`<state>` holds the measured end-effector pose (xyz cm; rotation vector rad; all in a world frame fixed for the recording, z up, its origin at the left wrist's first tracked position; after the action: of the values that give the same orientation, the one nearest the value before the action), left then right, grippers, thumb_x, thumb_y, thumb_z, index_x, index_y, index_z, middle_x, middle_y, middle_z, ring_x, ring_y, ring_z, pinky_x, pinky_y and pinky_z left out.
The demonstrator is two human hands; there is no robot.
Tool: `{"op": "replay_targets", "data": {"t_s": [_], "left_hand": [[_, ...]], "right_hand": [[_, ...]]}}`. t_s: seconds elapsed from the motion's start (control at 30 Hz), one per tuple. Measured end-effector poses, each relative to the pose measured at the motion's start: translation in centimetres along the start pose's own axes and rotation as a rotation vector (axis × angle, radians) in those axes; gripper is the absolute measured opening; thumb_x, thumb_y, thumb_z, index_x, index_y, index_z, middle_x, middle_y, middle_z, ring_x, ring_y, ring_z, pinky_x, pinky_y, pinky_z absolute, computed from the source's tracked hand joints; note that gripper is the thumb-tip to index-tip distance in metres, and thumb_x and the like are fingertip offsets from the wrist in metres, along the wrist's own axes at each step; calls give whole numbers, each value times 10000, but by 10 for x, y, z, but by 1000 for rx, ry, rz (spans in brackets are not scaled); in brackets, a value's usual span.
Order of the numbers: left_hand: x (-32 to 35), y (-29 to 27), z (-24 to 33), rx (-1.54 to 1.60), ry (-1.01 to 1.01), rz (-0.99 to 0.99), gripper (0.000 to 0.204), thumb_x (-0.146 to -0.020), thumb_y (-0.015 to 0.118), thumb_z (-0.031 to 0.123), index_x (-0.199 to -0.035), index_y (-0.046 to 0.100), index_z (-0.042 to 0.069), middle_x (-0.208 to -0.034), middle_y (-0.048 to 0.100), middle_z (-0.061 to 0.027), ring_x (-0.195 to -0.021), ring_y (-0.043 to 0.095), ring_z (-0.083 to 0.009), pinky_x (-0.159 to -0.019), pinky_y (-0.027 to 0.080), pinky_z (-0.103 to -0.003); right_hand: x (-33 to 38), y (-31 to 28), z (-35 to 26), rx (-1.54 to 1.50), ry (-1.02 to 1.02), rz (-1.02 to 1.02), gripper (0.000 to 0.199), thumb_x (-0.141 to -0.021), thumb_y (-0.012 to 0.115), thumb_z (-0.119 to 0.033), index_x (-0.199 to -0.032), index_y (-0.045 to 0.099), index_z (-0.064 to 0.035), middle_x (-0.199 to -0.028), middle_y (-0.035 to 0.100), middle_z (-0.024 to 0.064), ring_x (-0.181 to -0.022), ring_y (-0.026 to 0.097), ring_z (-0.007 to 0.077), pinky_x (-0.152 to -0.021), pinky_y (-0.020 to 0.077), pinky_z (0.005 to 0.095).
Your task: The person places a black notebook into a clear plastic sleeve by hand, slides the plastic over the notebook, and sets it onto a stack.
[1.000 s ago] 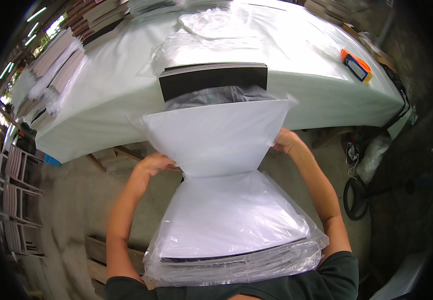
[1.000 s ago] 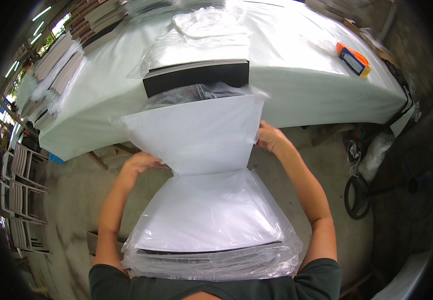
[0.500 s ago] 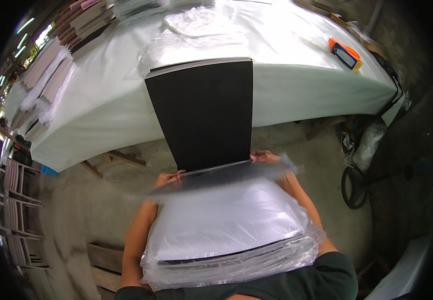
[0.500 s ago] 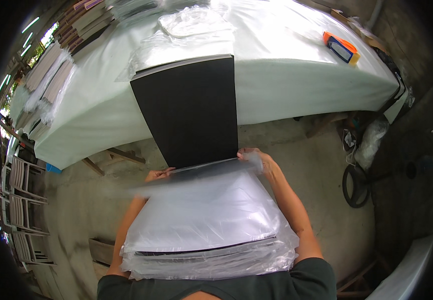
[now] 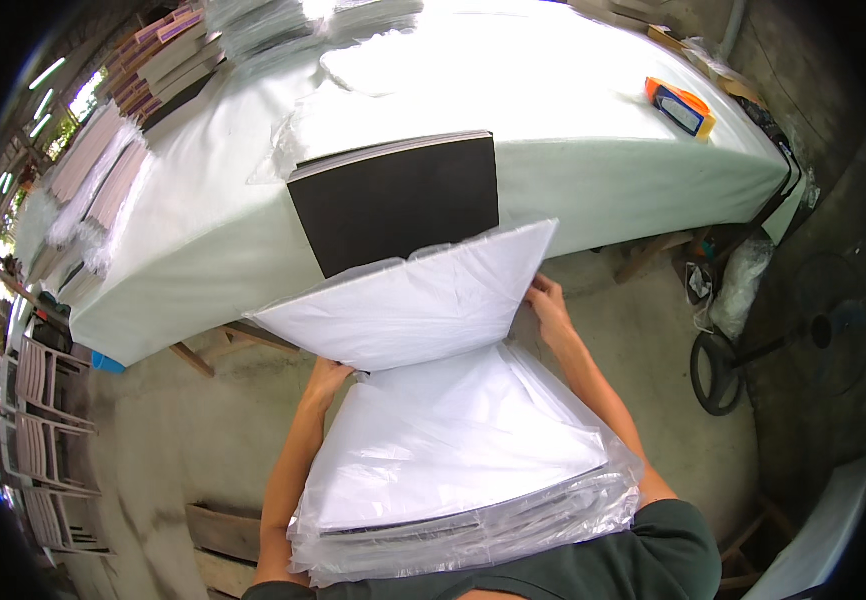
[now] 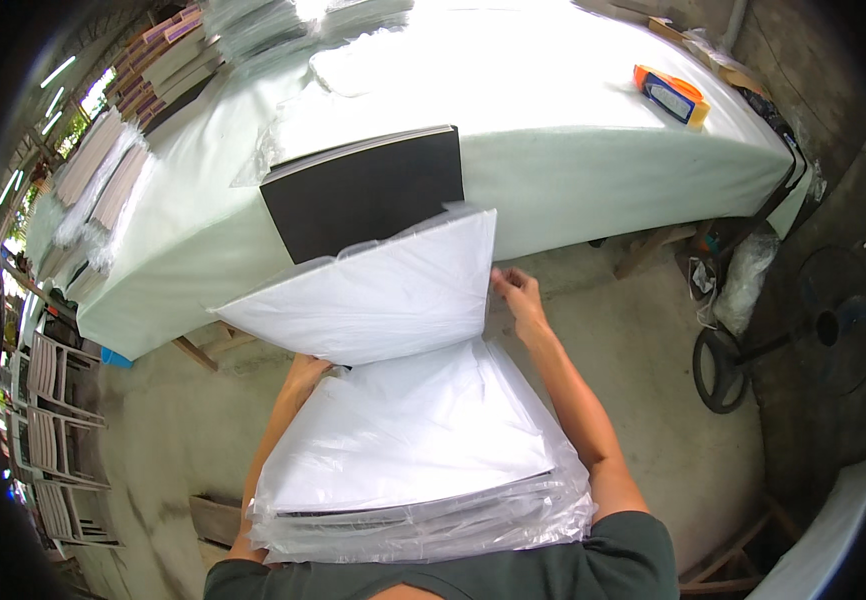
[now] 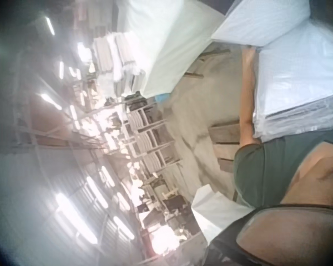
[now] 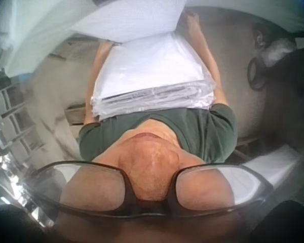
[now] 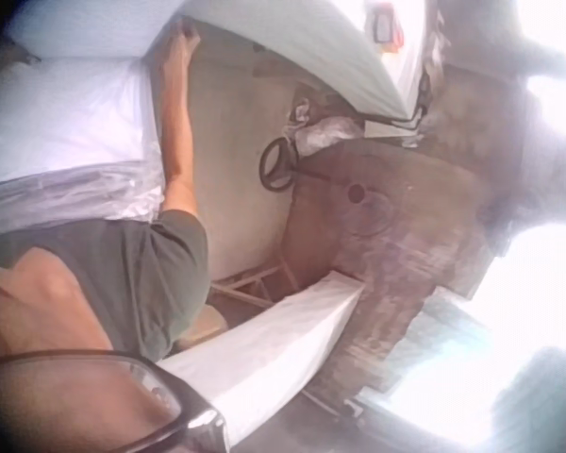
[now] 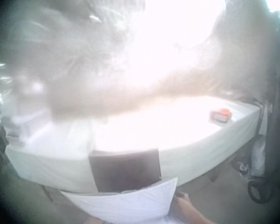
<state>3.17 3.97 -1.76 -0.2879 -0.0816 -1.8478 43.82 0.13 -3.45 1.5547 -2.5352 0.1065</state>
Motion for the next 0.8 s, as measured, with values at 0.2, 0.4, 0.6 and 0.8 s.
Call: {"op": "replay_targets", "data": {"t_s": [0.2,0.4,0.6,0.8], "left_hand": [[3,-5,9,18,-25,-91,485,-772,651,46,-1223,478,14,-1125,585,-82,-980,581,-181,-802,495,-326],[-5,-13,-5,116,-35,-113,422,-839,619,153,-1195,458,-9,-1139,550,-97,-989,573,-189,-854,472,-340],[-4,-15,-14,207,108,-254,389,-870,602,274,-1092,501,-29,-1028,569,-68,-918,548,-157,-799,458,-300],[15,15,21,-383,190,-127,391,-842,646,322,-806,543,-53,-693,553,-30,-647,478,-108,-597,420,-282]], "right_hand": [[87,40,-205,-401,-452,-657,582,-871,499,-526,-1085,562,11,-1007,562,58,-939,481,130,-829,360,289],[93,49,-260,-552,-735,-396,216,-896,566,-216,-999,567,-26,-1012,548,76,-947,484,153,-877,365,293],[76,40,-240,-998,-732,-270,192,-861,599,-132,-1016,553,-27,-1006,525,75,-910,495,168,-836,420,321],[68,15,-100,316,-557,-268,109,-749,698,-60,-808,634,6,-712,610,61,-658,546,172,-687,448,278]]}}
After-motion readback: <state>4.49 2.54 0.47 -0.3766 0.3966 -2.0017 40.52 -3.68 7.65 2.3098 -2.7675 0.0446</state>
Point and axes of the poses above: each hand's wrist, its own x-axis away from the middle knuckle, its own y-axis out of the palm, z = x × y, the point moved 5 cm from there along -x, towards the middle knuckle
